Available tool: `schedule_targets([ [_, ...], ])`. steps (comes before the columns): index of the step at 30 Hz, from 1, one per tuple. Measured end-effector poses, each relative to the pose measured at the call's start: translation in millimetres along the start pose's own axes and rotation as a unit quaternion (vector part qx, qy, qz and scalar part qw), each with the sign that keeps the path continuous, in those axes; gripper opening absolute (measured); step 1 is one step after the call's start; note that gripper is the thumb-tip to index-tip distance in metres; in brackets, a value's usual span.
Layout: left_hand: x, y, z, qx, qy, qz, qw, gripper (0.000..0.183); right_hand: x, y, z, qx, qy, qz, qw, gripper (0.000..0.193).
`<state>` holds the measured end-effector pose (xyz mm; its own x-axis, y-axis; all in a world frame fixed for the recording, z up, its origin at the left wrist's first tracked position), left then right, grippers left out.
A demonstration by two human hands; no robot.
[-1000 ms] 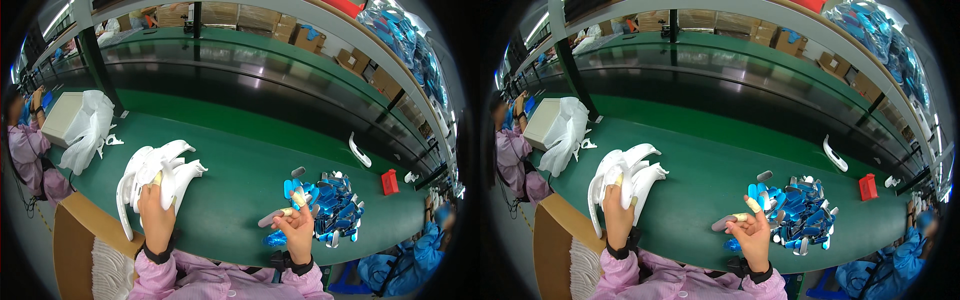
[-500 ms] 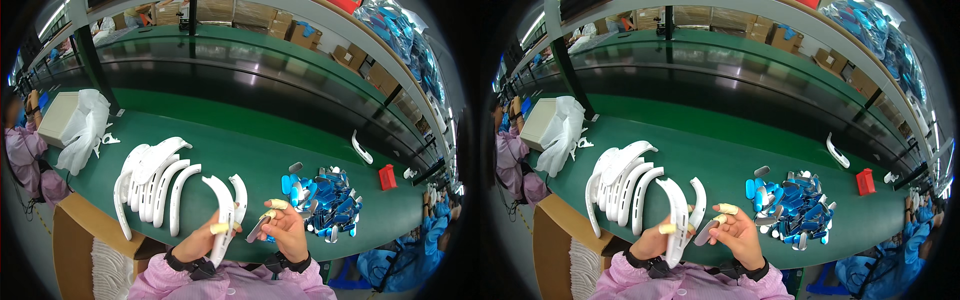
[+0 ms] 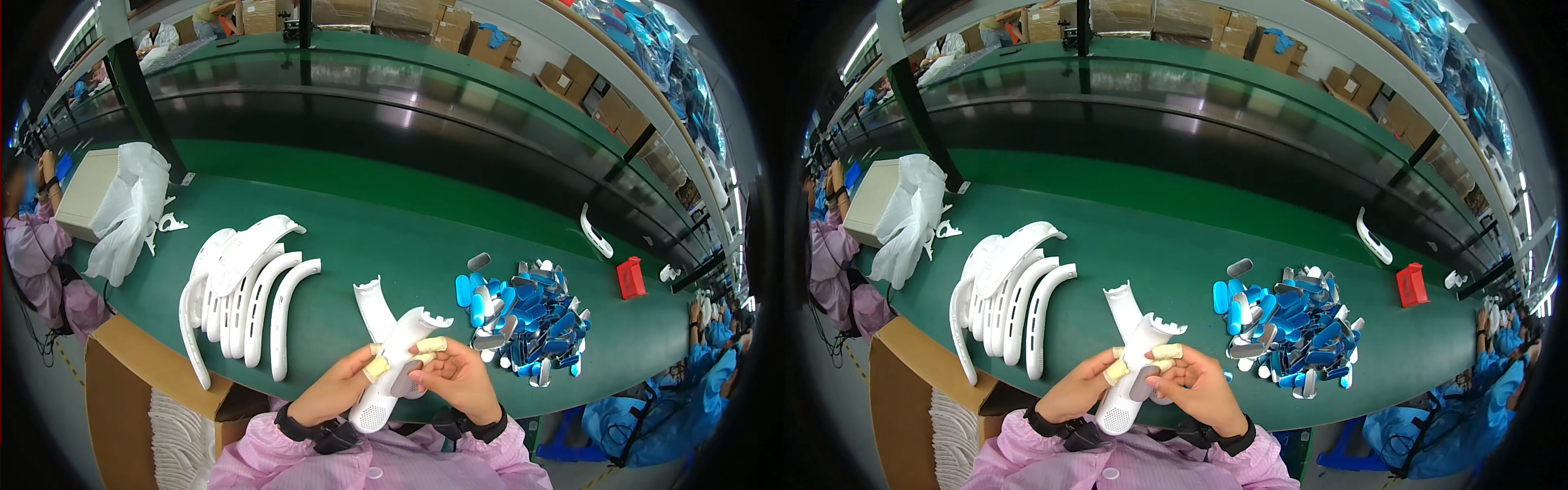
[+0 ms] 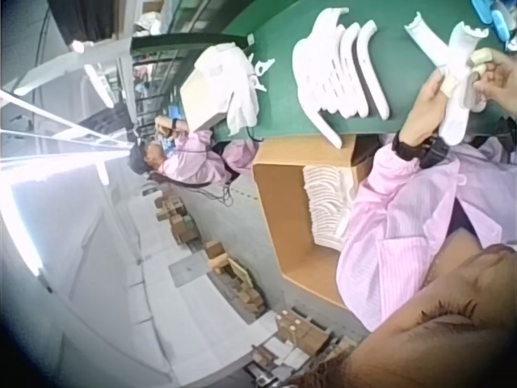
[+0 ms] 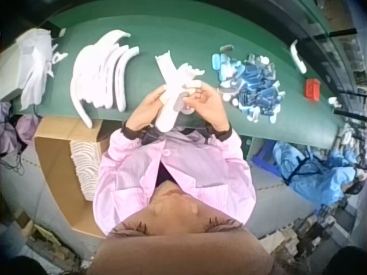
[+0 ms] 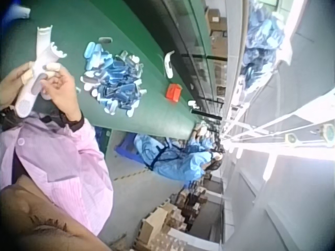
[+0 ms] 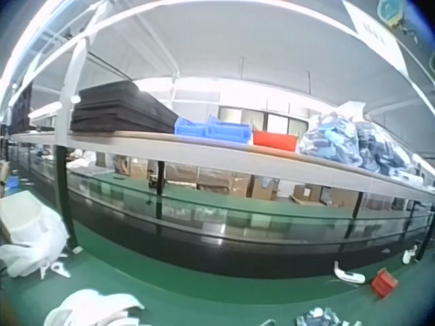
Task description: Assembling small blue plastic decorative components into a white plastic housing and packing the completed units into a cardboard box.
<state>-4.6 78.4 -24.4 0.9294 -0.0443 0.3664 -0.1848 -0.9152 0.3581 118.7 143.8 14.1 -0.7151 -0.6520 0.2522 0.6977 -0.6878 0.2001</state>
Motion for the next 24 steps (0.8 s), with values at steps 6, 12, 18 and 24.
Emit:
schedule_targets([
  [6,5.7,-1.3,4.5,-0.013,0.142,-0.005,0.990,0.046,4.3,-1.1,-2.7,-0.020,0.120,-0.023,0.992,0.036],
  [12,12.7,-0.1,-8.4,0.043,0.172,0.076,0.981,0.066,4.0,-1.8,13.1,-0.055,0.175,-0.048,0.982,0.037],
  [18,9.4,-1.8,-11.2,0.111,0.067,-0.002,0.992,0.067,13.1,11.5,41.1,-0.265,0.416,-0.182,0.851,0.065],
  [24,18.5,6.4,-15.2,0.140,0.050,0.016,0.989,0.061,-9.6,1.0,17.8,-0.156,0.098,-0.151,0.971,0.083],
])
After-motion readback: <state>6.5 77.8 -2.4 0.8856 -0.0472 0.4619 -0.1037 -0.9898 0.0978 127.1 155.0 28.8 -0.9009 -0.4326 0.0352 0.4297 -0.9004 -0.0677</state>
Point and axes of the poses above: each hand's wrist, its own y-axis away from the middle knuckle, its own x-axis out of the palm, z = x × y, the point moved 8 cm from there along -y, towards the middle knuckle, and after that the axes turned 2 degrees about x, right-handed, at the moved point
